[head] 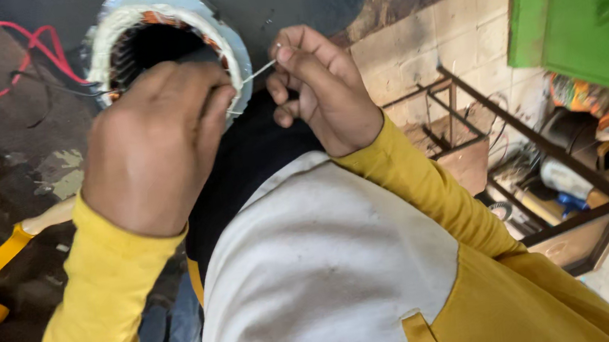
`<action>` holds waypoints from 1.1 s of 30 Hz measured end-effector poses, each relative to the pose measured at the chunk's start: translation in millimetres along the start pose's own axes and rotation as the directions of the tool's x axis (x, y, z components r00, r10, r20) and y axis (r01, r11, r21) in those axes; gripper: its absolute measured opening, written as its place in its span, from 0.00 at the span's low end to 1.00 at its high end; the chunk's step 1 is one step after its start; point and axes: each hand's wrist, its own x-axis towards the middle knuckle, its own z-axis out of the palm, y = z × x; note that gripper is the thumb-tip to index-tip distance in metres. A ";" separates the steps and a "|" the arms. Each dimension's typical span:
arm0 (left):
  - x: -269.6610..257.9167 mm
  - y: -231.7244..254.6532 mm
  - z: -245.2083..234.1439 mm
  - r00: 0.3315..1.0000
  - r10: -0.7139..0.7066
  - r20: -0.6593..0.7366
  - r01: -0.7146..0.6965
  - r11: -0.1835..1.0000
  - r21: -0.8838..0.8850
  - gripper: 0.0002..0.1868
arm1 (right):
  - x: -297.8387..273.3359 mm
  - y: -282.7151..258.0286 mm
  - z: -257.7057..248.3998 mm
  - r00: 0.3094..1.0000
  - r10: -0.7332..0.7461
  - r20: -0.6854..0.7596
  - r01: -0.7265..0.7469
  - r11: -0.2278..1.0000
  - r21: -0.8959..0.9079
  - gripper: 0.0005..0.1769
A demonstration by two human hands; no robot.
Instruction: The person winds a thin white wire around the copper windings of a motor stator. They use a small metal tool to tuck the wire into the slots and secure it. Later, they use a rubber mallet to tap the stator assembly.
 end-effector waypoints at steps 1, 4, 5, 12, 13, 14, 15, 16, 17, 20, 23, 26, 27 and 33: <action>-1.1 -4.7 0.9 1.000 0.020 0.018 -0.020 1.000 0.004 0.05 | 1.8 -0.3 -0.7 0.999 0.033 0.017 -0.033 0.999 0.007 0.05; -6.6 -15.4 5.3 0.997 0.051 0.051 -0.051 0.999 -0.005 0.07 | 4.3 -2.6 5.5 0.993 -0.108 -0.054 0.074 0.899 -0.433 0.07; -8.0 -18.2 7.4 0.997 0.057 0.060 -0.056 0.998 -0.012 0.08 | -0.8 -6.1 9.5 0.942 -0.335 0.011 0.262 0.715 -0.648 0.08; -10.3 -31.9 12.2 0.995 0.092 -0.045 -0.096 0.991 -0.089 0.10 | -18.5 -42.5 52.4 0.610 -0.416 0.674 0.624 -0.273 -0.733 0.16; -9.7 -32.0 11.3 0.996 0.077 -0.039 -0.080 0.992 -0.099 0.10 | -15.3 -45.2 56.4 0.608 -0.388 0.692 0.632 -0.290 -0.718 0.16; -9.1 -31.5 10.5 0.998 0.057 -0.034 -0.061 0.992 -0.112 0.10 | -13.8 -48.1 58.9 0.622 -0.376 0.687 0.632 -0.276 -0.724 0.16; -8.8 -32.3 7.6 0.997 0.060 -0.053 -0.066 0.988 -0.138 0.10 | -12.6 -50.7 60.8 0.636 -0.363 0.681 0.632 -0.261 -0.730 0.15; -10.8 -33.3 2.8 0.996 0.059 -0.065 -0.069 0.983 -0.168 0.10 | -14.1 -51.0 62.2 0.655 -0.350 0.670 0.628 -0.241 -0.740 0.14; -12.5 -33.0 -1.5 0.995 0.058 -0.078 -0.073 0.978 -0.197 0.11 | -17.4 -51.1 64.2 0.676 -0.335 0.657 0.607 -0.254 -0.753 0.13; -7.3 -29.6 -11.8 0.985 0.149 -0.086 -0.167 0.943 -0.288 0.13 | -19.8 -58.4 74.5 0.702 -0.283 0.653 0.578 -0.309 -0.755 0.10; -6.5 -27.7 -19.9 0.982 0.183 -0.045 -0.186 0.909 -0.374 0.15 | -19.0 -63.8 84.2 0.717 -0.209 0.665 0.572 -0.369 -0.732 0.09; -14.9 -22.7 -29.5 0.979 0.196 -0.049 -0.198 0.892 -0.406 0.17 | -16.1 -69.4 89.4 0.716 -0.101 0.691 0.594 -0.431 -0.679 0.10; -15.0 -22.1 -31.4 0.978 0.197 -0.066 -0.207 0.886 -0.416 0.18 | -13.4 -72.8 89.3 0.705 -0.062 0.707 0.620 -0.431 -0.656 0.12; -4.5 -26.5 -33.0 0.977 0.074 -0.201 -0.189 0.744 -0.641 0.12 | 9.7 -67.8 72.2 0.697 -0.023 0.717 0.697 -0.213 -0.684 0.23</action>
